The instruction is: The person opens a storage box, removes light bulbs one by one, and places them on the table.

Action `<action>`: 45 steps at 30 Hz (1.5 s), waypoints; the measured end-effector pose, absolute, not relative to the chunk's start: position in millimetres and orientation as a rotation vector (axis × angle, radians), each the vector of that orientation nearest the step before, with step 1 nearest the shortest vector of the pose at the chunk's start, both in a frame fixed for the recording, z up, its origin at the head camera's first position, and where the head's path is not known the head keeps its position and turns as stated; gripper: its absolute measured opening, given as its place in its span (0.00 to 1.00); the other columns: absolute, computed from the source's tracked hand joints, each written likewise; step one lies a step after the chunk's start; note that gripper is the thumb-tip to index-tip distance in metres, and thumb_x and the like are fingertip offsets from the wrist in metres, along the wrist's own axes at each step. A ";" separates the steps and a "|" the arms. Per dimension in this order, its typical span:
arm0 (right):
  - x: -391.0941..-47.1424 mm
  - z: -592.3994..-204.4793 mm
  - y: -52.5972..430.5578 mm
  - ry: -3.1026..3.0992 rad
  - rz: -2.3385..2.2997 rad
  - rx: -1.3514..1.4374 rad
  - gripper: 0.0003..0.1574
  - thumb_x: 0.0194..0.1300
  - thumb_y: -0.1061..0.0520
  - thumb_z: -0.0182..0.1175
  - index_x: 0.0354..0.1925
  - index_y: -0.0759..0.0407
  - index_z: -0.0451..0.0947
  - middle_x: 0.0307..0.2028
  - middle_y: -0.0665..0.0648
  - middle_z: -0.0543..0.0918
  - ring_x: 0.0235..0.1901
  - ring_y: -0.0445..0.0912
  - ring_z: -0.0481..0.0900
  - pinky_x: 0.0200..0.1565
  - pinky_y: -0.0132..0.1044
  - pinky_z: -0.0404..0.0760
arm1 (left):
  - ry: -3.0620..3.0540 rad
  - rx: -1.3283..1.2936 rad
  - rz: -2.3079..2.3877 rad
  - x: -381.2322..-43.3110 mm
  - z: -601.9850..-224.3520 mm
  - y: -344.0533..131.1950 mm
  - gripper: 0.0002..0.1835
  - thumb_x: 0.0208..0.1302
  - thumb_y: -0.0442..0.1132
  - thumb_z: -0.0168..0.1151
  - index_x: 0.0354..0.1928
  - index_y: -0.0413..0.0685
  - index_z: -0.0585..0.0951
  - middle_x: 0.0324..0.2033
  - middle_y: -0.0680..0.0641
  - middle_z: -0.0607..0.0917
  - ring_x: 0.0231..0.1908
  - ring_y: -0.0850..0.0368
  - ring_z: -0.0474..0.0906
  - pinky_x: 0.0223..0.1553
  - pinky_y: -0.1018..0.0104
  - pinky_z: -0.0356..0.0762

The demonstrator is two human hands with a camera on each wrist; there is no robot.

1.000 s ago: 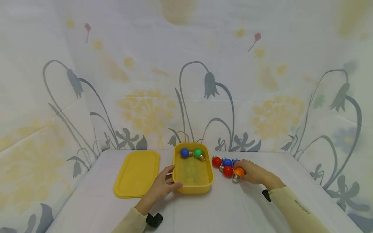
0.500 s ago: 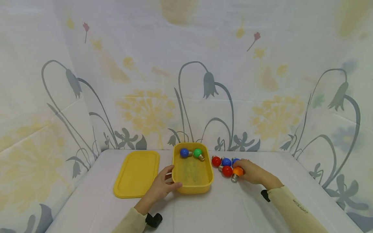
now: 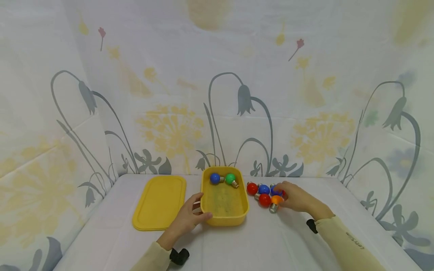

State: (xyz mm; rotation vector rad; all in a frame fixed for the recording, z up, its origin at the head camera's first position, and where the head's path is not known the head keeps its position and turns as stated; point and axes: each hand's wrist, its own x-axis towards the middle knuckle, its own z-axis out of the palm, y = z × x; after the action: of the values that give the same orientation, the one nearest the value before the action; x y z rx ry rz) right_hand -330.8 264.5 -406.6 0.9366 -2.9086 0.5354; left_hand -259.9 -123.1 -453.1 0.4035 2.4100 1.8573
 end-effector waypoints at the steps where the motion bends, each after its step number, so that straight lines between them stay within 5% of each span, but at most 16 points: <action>1: -331.2 -405.4 263.8 -2.905 0.536 0.942 0.24 0.49 0.60 0.66 0.47 0.61 0.74 0.38 0.56 0.76 0.33 0.49 0.72 0.36 0.37 0.75 | 2.409 0.403 1.857 -260.0 -453.3 -123.2 0.45 0.50 0.43 0.68 0.67 0.41 0.53 0.62 0.36 0.60 0.58 0.39 0.64 0.51 0.57 0.72; 16: -344.3 -383.5 220.1 -3.002 0.564 0.827 0.28 0.52 0.49 0.66 0.51 0.51 0.72 0.46 0.53 0.75 0.38 0.47 0.73 0.40 0.38 0.78 | 2.398 0.406 1.848 -257.9 -448.5 -124.6 0.45 0.50 0.44 0.68 0.66 0.41 0.54 0.61 0.36 0.60 0.58 0.39 0.63 0.51 0.58 0.72; 26: -354.9 -373.9 174.1 -2.983 0.518 0.874 0.26 0.53 0.48 0.65 0.52 0.47 0.72 0.43 0.45 0.74 0.37 0.42 0.72 0.40 0.34 0.75 | 2.384 0.416 1.848 -241.9 -423.3 -122.1 0.46 0.50 0.45 0.68 0.65 0.36 0.54 0.60 0.33 0.60 0.58 0.36 0.62 0.52 0.56 0.71; 33: -366.9 -377.4 151.0 -2.969 0.535 0.917 0.29 0.53 0.46 0.64 0.53 0.49 0.71 0.45 0.49 0.74 0.35 0.42 0.72 0.36 0.32 0.75 | 2.390 0.412 1.845 -243.6 -427.5 -121.5 0.48 0.47 0.48 0.69 0.65 0.36 0.55 0.61 0.34 0.60 0.58 0.37 0.62 0.52 0.55 0.71; 45: -390.1 -391.9 125.4 -2.920 0.501 1.009 0.30 0.54 0.47 0.63 0.55 0.49 0.70 0.49 0.55 0.72 0.40 0.47 0.72 0.47 0.41 0.73 | 2.386 0.415 1.853 -241.5 -425.1 -121.6 0.48 0.48 0.48 0.69 0.65 0.36 0.55 0.60 0.33 0.60 0.57 0.36 0.62 0.52 0.55 0.71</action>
State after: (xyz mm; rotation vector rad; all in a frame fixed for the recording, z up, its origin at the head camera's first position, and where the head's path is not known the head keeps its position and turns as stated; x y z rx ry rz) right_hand -390.1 125.4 -391.9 1.0094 -2.9204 0.5010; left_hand -241.5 -121.6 -425.1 0.4145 2.3860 1.8531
